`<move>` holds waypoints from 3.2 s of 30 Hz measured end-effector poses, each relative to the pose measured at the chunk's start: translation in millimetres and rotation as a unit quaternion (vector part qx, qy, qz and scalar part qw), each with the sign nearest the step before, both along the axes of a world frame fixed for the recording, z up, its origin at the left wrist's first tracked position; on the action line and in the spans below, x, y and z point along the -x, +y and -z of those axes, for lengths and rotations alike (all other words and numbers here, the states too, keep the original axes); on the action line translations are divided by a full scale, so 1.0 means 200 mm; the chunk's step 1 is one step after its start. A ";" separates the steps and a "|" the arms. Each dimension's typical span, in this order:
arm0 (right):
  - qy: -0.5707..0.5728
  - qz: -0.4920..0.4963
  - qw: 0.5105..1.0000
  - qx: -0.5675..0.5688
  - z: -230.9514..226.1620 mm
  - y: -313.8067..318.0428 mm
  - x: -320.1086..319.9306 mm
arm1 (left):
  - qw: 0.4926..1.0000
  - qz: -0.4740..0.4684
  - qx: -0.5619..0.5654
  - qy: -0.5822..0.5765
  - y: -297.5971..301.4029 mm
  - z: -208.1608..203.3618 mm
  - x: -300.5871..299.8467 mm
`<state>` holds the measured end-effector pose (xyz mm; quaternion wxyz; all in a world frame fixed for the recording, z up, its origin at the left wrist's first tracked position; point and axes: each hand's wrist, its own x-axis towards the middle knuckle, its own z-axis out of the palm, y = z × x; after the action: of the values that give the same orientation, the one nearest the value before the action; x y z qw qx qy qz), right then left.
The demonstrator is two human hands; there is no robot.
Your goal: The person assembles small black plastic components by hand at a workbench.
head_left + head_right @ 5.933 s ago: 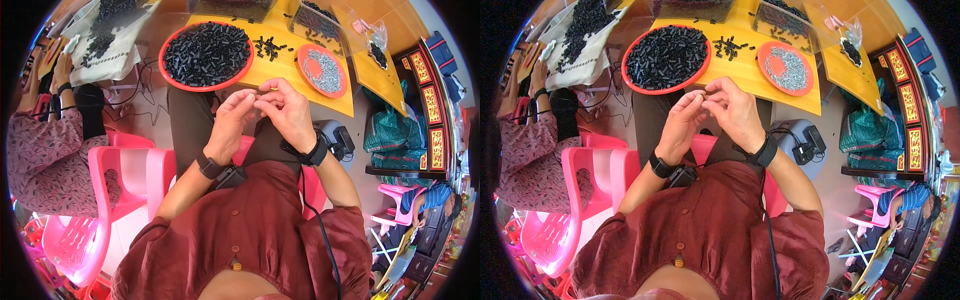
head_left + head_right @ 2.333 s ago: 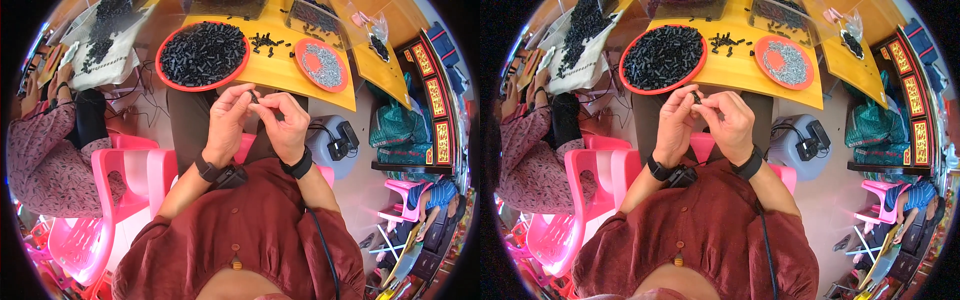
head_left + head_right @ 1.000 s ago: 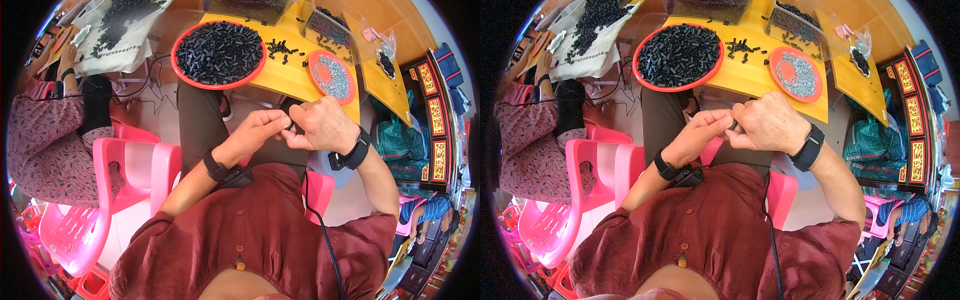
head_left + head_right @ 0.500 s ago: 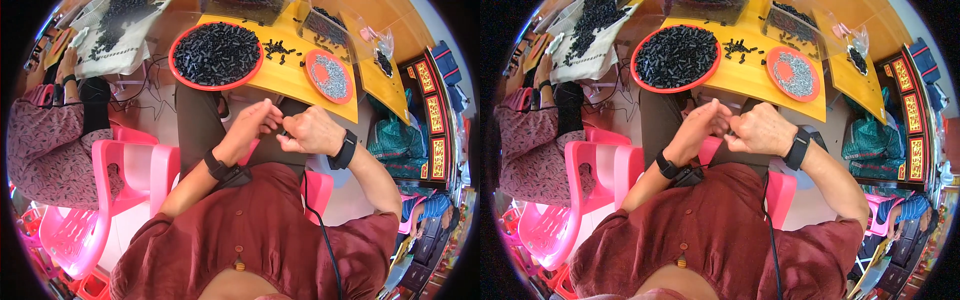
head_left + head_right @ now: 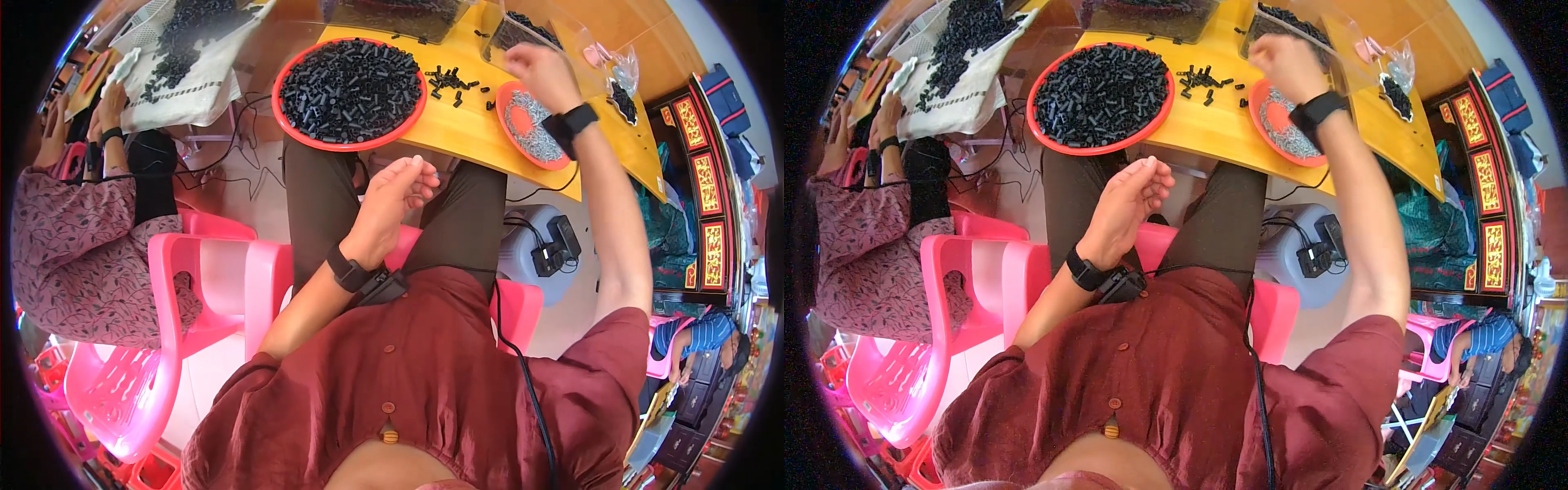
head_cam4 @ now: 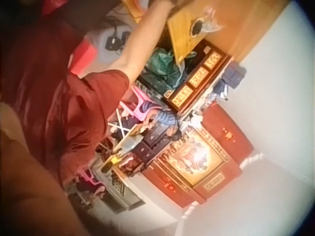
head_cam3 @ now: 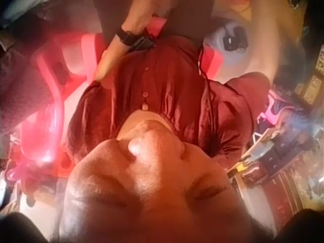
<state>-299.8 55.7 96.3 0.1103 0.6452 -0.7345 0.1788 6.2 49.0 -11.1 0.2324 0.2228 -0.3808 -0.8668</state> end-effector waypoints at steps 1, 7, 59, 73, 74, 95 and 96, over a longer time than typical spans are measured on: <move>-0.006 -0.008 1.000 -0.028 0.09 -0.01 -0.04 | 1.000 -0.002 -0.002 0.000 0.00 0.00 0.00; -0.042 -0.027 0.992 -0.116 0.37 -0.06 -0.15 | 1.000 -0.001 0.001 0.005 -0.01 -0.01 -0.01; -0.178 0.135 0.975 -0.013 0.38 0.31 0.36 | 0.996 -0.012 -0.092 -0.008 -0.03 0.05 0.00; -0.233 0.174 0.954 -0.066 0.39 0.32 0.30 | 0.996 -0.005 -0.091 -0.007 -0.02 0.05 0.00; -0.227 0.139 0.962 -0.066 0.39 0.31 0.28 | 0.996 -0.005 -0.092 -0.006 -0.02 0.05 0.00; -0.132 0.141 0.972 -0.137 0.39 0.29 0.18 | 0.995 -0.007 -0.104 -0.005 -0.02 0.05 0.00; -0.132 0.142 0.972 -0.136 0.40 0.29 0.19 | 0.995 -0.005 -0.104 -0.005 -0.02 0.05 0.00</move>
<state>-337.6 113.8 16.3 -0.0520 0.5140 -0.8441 0.1436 6.4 44.6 -21.7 0.2109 0.2520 -0.2890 -0.8992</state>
